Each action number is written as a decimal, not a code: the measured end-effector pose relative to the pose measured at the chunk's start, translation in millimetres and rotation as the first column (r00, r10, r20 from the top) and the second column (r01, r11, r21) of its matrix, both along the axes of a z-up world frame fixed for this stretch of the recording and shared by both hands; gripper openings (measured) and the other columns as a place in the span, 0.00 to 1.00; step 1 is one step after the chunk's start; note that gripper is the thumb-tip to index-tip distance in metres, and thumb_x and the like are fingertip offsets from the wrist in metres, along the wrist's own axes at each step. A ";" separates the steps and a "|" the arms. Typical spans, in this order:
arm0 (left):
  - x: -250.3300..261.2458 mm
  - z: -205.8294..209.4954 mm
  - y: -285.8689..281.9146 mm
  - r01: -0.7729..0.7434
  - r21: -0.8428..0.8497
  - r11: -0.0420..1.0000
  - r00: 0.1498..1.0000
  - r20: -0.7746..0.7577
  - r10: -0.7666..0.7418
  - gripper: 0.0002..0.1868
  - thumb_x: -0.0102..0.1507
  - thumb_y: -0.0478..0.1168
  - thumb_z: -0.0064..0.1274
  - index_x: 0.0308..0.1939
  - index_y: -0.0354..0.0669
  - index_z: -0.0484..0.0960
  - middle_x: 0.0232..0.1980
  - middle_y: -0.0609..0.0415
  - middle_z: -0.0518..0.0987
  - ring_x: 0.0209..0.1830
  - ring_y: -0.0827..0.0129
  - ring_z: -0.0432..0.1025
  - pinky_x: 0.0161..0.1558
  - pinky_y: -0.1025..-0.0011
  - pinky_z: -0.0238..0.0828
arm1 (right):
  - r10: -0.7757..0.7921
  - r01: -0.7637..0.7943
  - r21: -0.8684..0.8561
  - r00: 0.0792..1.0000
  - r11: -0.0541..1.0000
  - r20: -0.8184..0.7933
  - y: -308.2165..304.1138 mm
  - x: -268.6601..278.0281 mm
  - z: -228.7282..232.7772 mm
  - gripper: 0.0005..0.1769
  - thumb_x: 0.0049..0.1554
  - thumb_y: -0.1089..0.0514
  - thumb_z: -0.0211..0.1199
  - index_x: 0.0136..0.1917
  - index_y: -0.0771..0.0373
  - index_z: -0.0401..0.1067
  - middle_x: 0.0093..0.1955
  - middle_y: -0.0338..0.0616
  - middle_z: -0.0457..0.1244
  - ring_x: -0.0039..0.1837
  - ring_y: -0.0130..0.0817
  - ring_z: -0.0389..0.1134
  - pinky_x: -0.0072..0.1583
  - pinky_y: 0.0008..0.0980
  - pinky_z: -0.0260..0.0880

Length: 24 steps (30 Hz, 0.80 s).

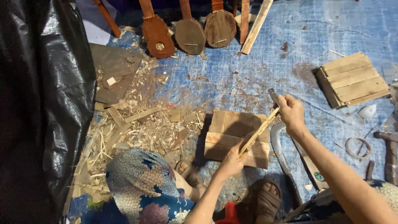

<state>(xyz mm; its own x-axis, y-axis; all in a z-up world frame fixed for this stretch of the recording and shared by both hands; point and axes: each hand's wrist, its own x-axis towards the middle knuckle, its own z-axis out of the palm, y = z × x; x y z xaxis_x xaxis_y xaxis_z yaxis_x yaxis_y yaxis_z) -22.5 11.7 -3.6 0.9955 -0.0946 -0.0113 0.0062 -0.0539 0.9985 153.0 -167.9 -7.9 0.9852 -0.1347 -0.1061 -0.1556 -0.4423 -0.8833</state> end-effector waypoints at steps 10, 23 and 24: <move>20.9 47.0 12.0 -0.044 0.166 0.985 0.997 -0.052 0.054 0.37 0.58 0.35 0.60 0.72 0.58 0.69 0.57 0.40 0.80 0.57 0.48 0.75 0.51 0.58 0.75 | 0.161 -0.160 -0.015 0.980 0.987 0.113 31.1 -38.5 27.7 0.20 0.72 0.56 0.56 0.38 0.62 0.71 0.28 0.47 0.62 0.30 0.36 0.62 0.38 0.31 0.64; 20.2 23.0 2.3 -0.113 0.100 0.988 0.992 0.068 0.107 0.31 0.62 0.25 0.51 0.69 0.46 0.73 0.57 0.39 0.79 0.54 0.44 0.75 0.51 0.54 0.74 | 0.234 -0.178 -0.172 0.884 0.969 0.406 34.5 -28.9 11.8 0.13 0.71 0.64 0.56 0.43 0.64 0.72 0.38 0.51 0.66 0.37 0.41 0.65 0.41 0.34 0.64; 18.3 26.8 1.5 -0.130 0.124 0.984 0.989 0.080 0.121 0.30 0.61 0.27 0.53 0.68 0.46 0.74 0.54 0.38 0.80 0.53 0.43 0.76 0.48 0.55 0.75 | 0.250 -0.195 -0.171 0.876 0.966 0.412 36.1 -33.4 14.9 0.13 0.71 0.63 0.56 0.43 0.63 0.73 0.39 0.53 0.67 0.40 0.45 0.67 0.45 0.40 0.66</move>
